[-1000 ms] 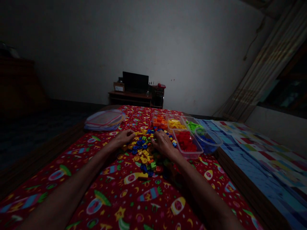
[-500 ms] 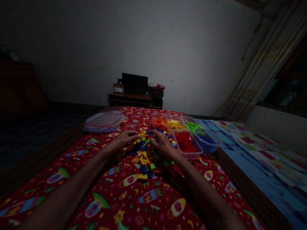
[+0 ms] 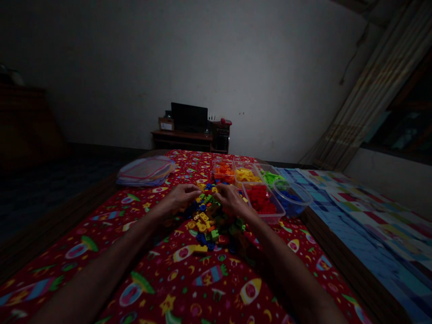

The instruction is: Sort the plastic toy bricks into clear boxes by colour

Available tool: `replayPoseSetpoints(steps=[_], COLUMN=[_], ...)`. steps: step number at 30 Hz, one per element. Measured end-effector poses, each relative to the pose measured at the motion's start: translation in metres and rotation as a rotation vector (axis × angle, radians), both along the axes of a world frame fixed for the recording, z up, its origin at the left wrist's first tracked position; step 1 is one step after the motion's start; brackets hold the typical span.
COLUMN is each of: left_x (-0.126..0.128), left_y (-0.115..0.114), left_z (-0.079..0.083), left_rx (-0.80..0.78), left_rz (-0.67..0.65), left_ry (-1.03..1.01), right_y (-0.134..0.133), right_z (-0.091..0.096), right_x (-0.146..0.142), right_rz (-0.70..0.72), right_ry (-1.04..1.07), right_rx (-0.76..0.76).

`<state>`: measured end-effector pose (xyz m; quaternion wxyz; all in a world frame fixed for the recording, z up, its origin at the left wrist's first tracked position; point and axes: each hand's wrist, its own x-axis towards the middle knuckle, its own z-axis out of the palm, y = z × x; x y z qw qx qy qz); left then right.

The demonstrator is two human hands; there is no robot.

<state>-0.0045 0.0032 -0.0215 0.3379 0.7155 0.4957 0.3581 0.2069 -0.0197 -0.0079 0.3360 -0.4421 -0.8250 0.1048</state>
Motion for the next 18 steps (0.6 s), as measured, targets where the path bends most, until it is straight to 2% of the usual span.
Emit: replayPoseSetpoints(steps=[5, 8, 12, 15, 18], left_x=[-0.003, -0.003, -0.009, -0.018, -0.031], left_y=[0.008, 0.007, 0.007, 0.013, 0.023], left_z=[-0.006, -0.01, -0.01, -0.01, -0.021], left_rx=[0.072, 0.057, 0.125, 0.208, 0.279], left_rz=[0.031, 0.017, -0.003, 0.046, 0.128], left_ry=[0.142, 0.155, 0.171, 0.244, 0.349], right_y=[0.012, 0.037, 0.073, 0.084, 0.076], right_z=[0.02, 0.033, 0.049, 0.056, 0.056], right_x=[0.031, 0.055, 0.079, 0.088, 0.087], right_rz=[-0.125, -0.298, -0.49, -0.546, -0.533], right_ry=[-0.047, -0.135, -0.183, -0.174, -0.16], right_rx=[0.041, 0.051, -0.005, 0.054, 0.092])
